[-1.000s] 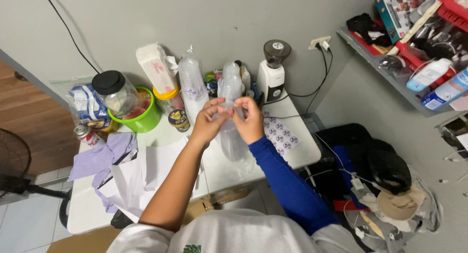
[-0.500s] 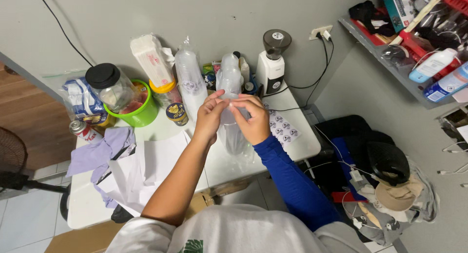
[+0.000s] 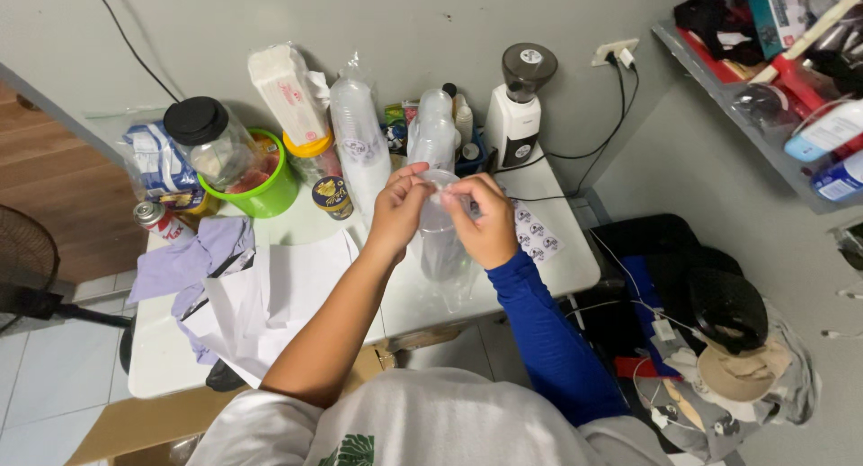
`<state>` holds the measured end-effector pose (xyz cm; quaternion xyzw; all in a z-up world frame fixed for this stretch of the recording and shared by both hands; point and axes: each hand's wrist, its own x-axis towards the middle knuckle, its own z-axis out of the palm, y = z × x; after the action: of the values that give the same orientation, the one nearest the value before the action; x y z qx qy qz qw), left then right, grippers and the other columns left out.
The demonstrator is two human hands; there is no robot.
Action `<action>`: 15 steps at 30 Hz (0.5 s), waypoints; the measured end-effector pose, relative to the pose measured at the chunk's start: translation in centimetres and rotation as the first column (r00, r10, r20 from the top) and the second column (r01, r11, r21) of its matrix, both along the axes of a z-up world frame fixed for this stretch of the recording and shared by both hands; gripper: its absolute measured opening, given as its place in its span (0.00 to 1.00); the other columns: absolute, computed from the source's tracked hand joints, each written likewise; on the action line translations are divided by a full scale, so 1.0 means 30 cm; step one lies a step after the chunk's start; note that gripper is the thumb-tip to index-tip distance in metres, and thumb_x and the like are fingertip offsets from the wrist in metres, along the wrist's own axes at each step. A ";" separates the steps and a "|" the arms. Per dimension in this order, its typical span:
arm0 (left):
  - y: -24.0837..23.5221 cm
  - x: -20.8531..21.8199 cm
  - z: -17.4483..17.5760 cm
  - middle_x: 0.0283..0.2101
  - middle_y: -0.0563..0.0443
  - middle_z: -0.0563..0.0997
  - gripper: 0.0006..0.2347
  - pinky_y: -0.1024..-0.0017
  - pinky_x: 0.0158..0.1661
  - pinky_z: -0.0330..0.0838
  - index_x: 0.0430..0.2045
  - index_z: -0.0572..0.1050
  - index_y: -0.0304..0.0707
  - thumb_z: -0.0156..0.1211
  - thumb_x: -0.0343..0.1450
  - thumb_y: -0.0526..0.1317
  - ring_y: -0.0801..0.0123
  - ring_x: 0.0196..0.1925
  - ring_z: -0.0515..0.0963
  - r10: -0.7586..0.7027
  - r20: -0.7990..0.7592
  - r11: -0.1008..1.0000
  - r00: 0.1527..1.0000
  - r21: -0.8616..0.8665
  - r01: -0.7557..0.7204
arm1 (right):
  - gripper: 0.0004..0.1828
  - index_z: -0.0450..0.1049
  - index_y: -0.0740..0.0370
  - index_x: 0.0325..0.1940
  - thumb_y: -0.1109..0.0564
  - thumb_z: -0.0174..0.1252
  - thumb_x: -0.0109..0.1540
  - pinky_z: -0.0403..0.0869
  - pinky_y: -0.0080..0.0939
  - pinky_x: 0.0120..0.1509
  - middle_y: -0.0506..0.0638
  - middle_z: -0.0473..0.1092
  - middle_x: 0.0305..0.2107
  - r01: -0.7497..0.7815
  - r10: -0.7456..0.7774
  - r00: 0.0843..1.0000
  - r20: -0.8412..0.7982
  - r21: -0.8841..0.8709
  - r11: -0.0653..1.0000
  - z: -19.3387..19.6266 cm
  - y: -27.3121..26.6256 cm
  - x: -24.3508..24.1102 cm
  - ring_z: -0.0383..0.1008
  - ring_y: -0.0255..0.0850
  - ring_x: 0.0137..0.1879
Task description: The person applies circular stickers to a stack of clear plastic cups, smoothing each label by hand. They then wrap the labeled cups in a plastic bag and fold a stack of white paper sheets on the table.
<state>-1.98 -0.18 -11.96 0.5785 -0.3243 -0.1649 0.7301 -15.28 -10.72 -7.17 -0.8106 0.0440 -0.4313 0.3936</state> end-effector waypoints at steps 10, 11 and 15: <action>-0.011 -0.044 -0.032 0.60 0.39 0.71 0.04 0.66 0.63 0.63 0.31 0.79 0.31 0.58 0.70 0.33 0.58 0.64 0.70 0.115 0.198 0.992 0.973 0.022 -0.121 | 0.29 0.66 0.70 0.56 0.61 0.71 0.55 0.71 0.36 0.49 0.49 0.67 0.32 -0.193 0.193 0.975 -0.106 0.011 0.981 0.042 -0.070 -0.035 0.70 0.37 0.39; -0.013 -0.052 -0.029 0.61 0.39 0.71 0.05 0.66 0.63 0.62 0.32 0.79 0.31 0.57 0.71 0.33 0.58 0.65 0.69 0.093 0.167 0.995 0.982 0.015 -0.096 | 0.23 0.69 0.68 0.52 0.62 0.70 0.57 0.72 0.36 0.48 0.50 0.68 0.32 -0.173 0.166 0.980 -0.110 -0.058 0.983 0.061 -0.071 -0.039 0.71 0.39 0.40; -0.003 -0.083 0.022 0.61 0.37 0.71 0.04 0.64 0.64 0.63 0.31 0.79 0.34 0.59 0.71 0.34 0.56 0.67 0.69 0.117 0.208 0.988 0.971 0.078 -0.136 | 0.09 0.74 0.65 0.44 0.66 0.65 0.61 0.73 0.40 0.48 0.56 0.70 0.37 -0.174 0.165 0.984 -0.067 -0.159 0.972 0.084 -0.073 -0.053 0.75 0.45 0.43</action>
<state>-4.47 -0.29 -11.29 0.6448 -0.3516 -0.0728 0.6748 -16.85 -12.91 -4.66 -0.8524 -0.0505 -0.3764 0.3595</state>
